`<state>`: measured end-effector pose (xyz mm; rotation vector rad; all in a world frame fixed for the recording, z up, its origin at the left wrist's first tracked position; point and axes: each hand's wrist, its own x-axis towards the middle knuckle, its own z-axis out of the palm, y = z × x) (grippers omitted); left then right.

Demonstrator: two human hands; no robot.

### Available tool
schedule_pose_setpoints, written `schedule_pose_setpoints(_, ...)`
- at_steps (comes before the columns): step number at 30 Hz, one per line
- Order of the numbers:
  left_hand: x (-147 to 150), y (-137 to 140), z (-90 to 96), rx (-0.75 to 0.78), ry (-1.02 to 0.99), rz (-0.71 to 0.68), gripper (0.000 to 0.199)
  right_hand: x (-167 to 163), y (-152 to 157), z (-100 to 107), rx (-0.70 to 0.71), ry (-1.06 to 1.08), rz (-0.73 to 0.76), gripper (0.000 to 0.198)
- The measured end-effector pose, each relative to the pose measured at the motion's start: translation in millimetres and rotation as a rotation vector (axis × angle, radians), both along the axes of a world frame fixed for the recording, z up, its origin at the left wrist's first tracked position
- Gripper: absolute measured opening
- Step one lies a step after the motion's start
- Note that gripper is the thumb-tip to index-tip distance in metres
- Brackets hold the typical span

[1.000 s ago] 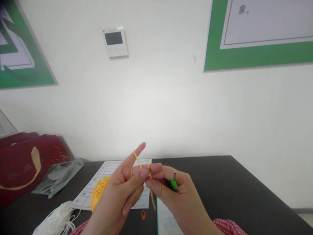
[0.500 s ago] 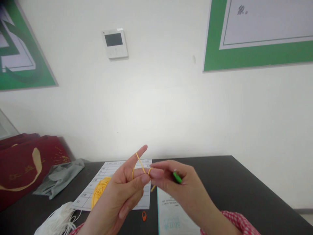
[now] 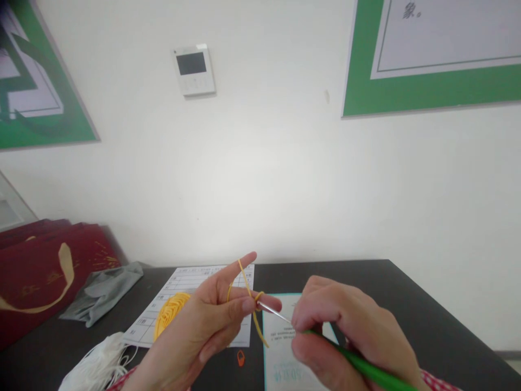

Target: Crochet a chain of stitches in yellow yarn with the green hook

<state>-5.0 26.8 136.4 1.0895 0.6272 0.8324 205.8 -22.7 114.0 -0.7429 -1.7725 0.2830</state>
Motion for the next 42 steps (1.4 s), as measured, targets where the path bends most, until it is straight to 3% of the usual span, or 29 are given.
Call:
schedule_pose_setpoints(6,0,-1,0.9,0.004,0.005,-0.037,0.092,-1,5,28,0.117,-0.326,0.107,0.013)
schedule_pose_setpoints(14,-1,0,-2.2,0.016,0.028,-0.058,0.088,-19,7,30,0.495,-0.544,-0.146,0.021)
schedule_pose_setpoints(18,-3,1,-1.7,-0.007,0.006,-0.098,0.081,-22,8,31,0.533,-0.55,-0.155,0.025)
schedule_pose_setpoints(26,-8,4,-2.1,-0.063,-0.097,-0.342,0.071,-23,12,26,0.472,-0.475,-0.044,0.031)
schedule_pose_setpoints(32,-6,4,-5.6,-0.132,-0.047,-0.387,0.073,-13,11,26,0.301,-0.393,0.105,0.033)
schedule_pose_setpoints(36,-3,7,-9.6,-0.114,-0.076,-0.456,0.061,-13,12,15,0.123,-0.101,0.201,0.037)
schedule_pose_setpoints(42,-2,9,-11.9,-0.083,-0.067,-0.447,0.043,-26,26,-5,-0.278,0.42,0.343,0.047)
